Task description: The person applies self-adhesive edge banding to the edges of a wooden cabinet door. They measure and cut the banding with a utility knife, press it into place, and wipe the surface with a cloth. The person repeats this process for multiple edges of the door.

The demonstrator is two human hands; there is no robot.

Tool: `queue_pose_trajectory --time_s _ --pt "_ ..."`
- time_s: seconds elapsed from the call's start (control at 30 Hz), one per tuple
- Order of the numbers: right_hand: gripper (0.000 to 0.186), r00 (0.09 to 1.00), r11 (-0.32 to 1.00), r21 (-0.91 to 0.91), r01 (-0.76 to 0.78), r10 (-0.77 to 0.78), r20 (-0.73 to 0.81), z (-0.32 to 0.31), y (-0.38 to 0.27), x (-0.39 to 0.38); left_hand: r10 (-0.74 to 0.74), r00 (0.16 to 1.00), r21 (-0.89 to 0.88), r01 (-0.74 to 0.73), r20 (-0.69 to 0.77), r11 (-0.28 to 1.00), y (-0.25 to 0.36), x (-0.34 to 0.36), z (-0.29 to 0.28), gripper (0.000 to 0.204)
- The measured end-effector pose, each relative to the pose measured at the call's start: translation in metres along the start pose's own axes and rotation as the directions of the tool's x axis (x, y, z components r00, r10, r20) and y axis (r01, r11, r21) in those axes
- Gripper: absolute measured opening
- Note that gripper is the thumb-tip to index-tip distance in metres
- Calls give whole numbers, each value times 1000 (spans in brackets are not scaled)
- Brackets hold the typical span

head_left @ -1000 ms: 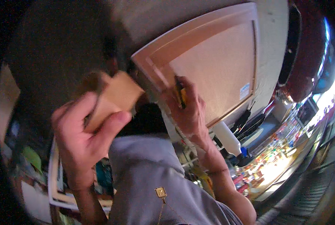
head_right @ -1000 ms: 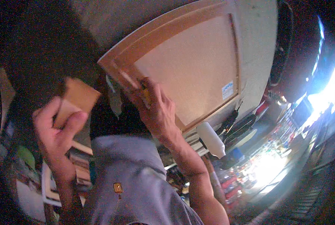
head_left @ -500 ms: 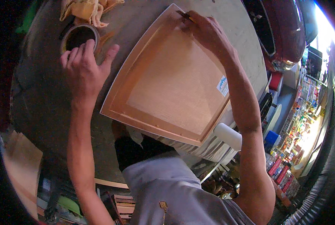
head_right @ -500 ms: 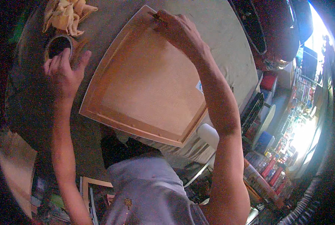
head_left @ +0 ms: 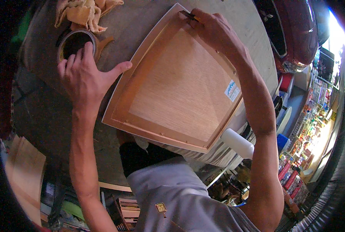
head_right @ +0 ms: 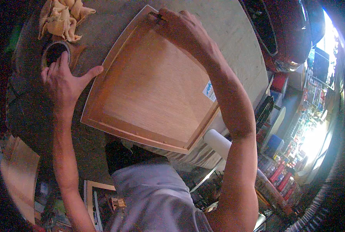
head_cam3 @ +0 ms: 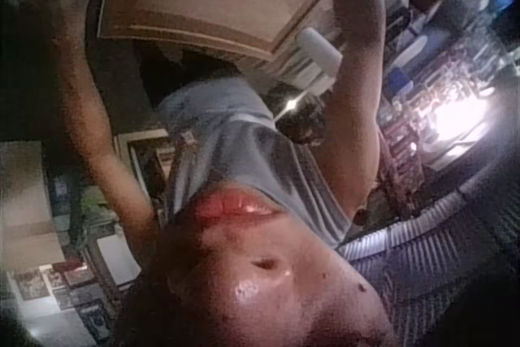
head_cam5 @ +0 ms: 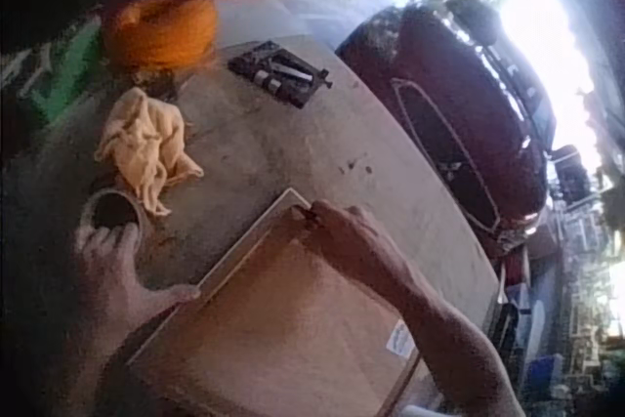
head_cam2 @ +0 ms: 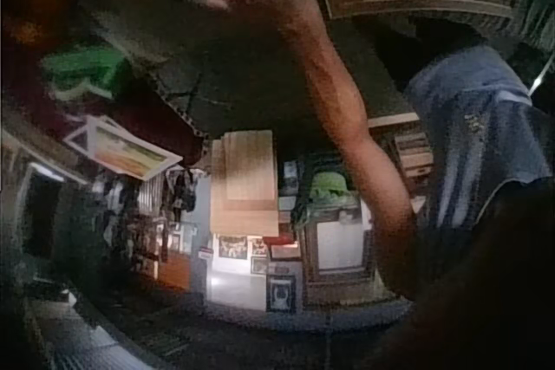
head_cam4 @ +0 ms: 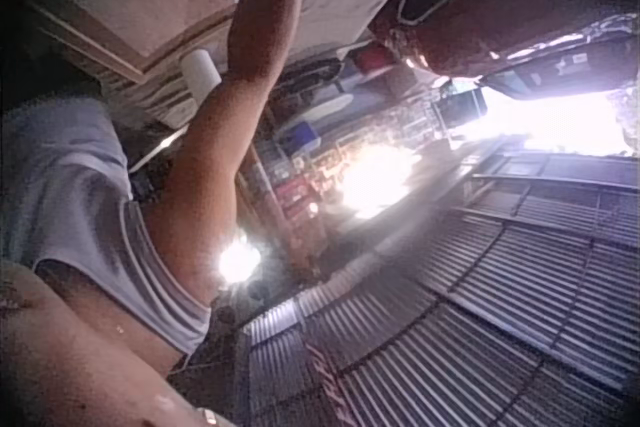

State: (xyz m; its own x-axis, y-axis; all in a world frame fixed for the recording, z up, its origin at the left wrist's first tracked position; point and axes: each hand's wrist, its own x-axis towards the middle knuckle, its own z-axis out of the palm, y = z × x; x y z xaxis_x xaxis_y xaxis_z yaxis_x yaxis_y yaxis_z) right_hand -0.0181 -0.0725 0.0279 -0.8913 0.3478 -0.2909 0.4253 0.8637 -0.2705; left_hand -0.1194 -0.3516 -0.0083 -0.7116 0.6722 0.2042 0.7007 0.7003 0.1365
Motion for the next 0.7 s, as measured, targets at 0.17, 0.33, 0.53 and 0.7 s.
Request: queue_pose_trajectory --time_s 0.17,0.33,0.53,0.7 --pt "23 999 998 -30 49 -48 6 4 7 1 -17 999 30 16 43 999 1 0 -2 86" --pt "21 997 998 40 -58 56 50 -3 7 -11 -20 999 38 18 42 999 2 0 -1 87" --pt "19 999 1000 25 -14 13 32 -3 17 -19 -38 995 47 34 91 998 6 3 -8 88" --pt "24 1000 996 93 12 -10 -22 -14 34 -33 0 1000 14 0 -5 1000 -9 -2 5 64"
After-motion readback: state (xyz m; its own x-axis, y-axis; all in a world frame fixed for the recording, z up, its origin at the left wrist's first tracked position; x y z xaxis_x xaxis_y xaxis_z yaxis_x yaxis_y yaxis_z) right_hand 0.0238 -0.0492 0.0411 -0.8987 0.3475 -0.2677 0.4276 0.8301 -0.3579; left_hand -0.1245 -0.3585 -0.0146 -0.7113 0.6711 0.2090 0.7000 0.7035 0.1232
